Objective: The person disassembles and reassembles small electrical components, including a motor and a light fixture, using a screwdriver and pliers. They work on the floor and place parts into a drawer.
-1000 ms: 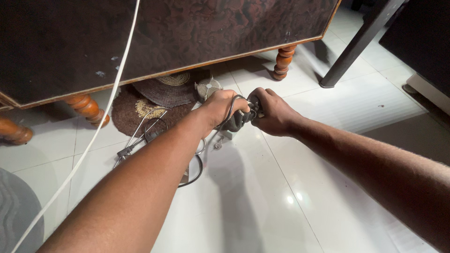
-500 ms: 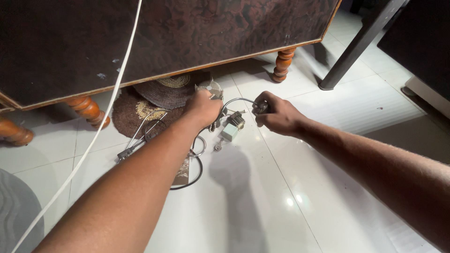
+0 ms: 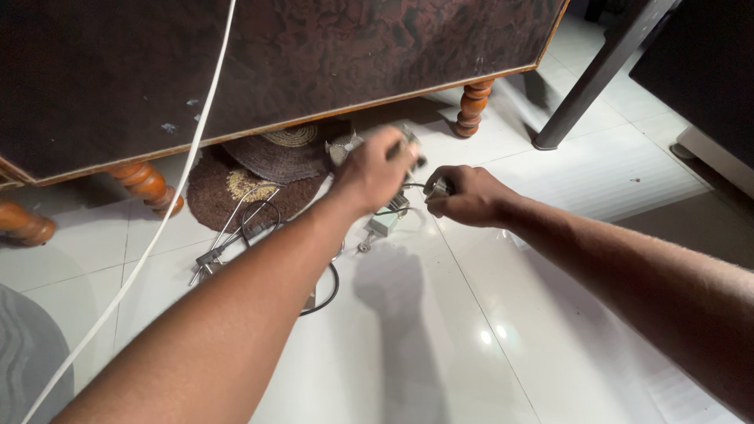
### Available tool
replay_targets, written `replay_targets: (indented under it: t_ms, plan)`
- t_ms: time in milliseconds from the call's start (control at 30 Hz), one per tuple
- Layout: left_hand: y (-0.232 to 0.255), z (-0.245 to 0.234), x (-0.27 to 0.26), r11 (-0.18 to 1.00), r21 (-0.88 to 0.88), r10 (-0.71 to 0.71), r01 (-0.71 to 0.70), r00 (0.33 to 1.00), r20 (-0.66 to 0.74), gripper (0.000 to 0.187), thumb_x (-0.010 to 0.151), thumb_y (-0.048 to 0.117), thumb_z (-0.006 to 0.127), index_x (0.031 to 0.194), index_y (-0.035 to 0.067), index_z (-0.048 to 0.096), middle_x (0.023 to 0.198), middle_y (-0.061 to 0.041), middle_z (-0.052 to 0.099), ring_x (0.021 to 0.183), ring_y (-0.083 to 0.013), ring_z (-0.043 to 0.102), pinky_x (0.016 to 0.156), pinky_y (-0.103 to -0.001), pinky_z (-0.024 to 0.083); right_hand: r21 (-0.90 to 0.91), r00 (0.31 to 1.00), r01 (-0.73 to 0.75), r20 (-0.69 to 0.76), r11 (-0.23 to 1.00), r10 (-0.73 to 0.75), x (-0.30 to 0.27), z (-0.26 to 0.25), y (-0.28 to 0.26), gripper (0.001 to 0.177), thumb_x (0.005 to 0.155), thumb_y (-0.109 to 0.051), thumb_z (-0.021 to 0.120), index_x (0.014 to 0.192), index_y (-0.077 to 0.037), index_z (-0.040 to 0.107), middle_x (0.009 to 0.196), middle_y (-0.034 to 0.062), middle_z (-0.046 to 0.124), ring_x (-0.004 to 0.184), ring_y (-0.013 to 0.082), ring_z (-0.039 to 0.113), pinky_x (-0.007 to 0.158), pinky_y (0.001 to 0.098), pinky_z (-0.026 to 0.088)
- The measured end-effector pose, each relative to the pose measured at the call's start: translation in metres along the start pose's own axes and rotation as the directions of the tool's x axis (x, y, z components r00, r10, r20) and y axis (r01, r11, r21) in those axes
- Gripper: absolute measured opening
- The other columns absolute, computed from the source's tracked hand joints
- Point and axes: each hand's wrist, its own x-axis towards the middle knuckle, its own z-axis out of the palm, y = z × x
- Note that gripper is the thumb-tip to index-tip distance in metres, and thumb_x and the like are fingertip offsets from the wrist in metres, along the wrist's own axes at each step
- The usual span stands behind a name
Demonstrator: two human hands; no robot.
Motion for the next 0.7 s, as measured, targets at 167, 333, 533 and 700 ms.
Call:
replay_targets:
  t_ms: [167, 333, 533, 700]
  plan:
    - [0.000, 0.011, -0.011, 0.963, 0.114, 0.237, -0.243, 0.969, 0.065, 0.034, 0.091, 0.033, 0.062, 0.117, 0.011, 0.063, 0.112, -0.014, 0.068, 0.104, -0.0366, 0.066, 0.083, -0.048, 0.051, 0.193, 0.998, -0.060, 0.021, 0.979, 0.057, 0.002, -0.004, -0.006, 0.032, 0.078, -0.027, 0.067, 0.101, -0.005, 0.068, 0.082, 0.0063, 0.070, 0.077, 0.0175, 0.066, 0.072, 0.0352, 0.055]
    - [0.004, 0.007, -0.017, 0.960, 0.255, 0.065, -0.115, 0.979, 0.195, 0.038, 0.098, 0.035, 0.054, 0.127, 0.011, 0.054, 0.116, -0.016, 0.069, 0.107, -0.0371, 0.067, 0.085, -0.051, 0.051, 0.304, 0.997, -0.005, 0.077, 0.953, -0.019, -0.001, -0.007, -0.006, 0.029, 0.079, -0.021, 0.066, 0.098, 0.001, 0.065, 0.076, 0.0066, 0.064, 0.070, 0.0160, 0.057, 0.062, 0.0330, 0.049]
    - [-0.007, 0.000, -0.009, 0.971, 0.239, -0.034, -0.019, 0.976, 0.214, 0.040, 0.097, 0.041, 0.059, 0.122, 0.010, 0.063, 0.107, -0.015, 0.075, 0.102, -0.0304, 0.073, 0.087, -0.045, 0.054, 0.241, 0.997, -0.032, 0.078, 0.970, 0.014, -0.001, -0.012, -0.014, 0.031, 0.081, -0.022, 0.063, 0.104, -0.003, 0.068, 0.078, 0.0042, 0.066, 0.072, 0.0138, 0.060, 0.066, 0.0312, 0.051]
    - [-0.033, -0.001, 0.004, 0.994, 0.110, 0.005, -0.025, 0.983, 0.181, 0.043, 0.095, 0.041, 0.061, 0.117, 0.005, 0.067, 0.106, -0.015, 0.075, 0.097, -0.0266, 0.074, 0.085, -0.041, 0.056, 0.275, 0.993, -0.117, 0.028, 0.954, 0.114, 0.002, -0.023, -0.013, 0.037, 0.079, -0.022, 0.061, 0.113, -0.008, 0.067, 0.084, 0.0039, 0.067, 0.078, 0.0140, 0.063, 0.069, 0.0326, 0.052]
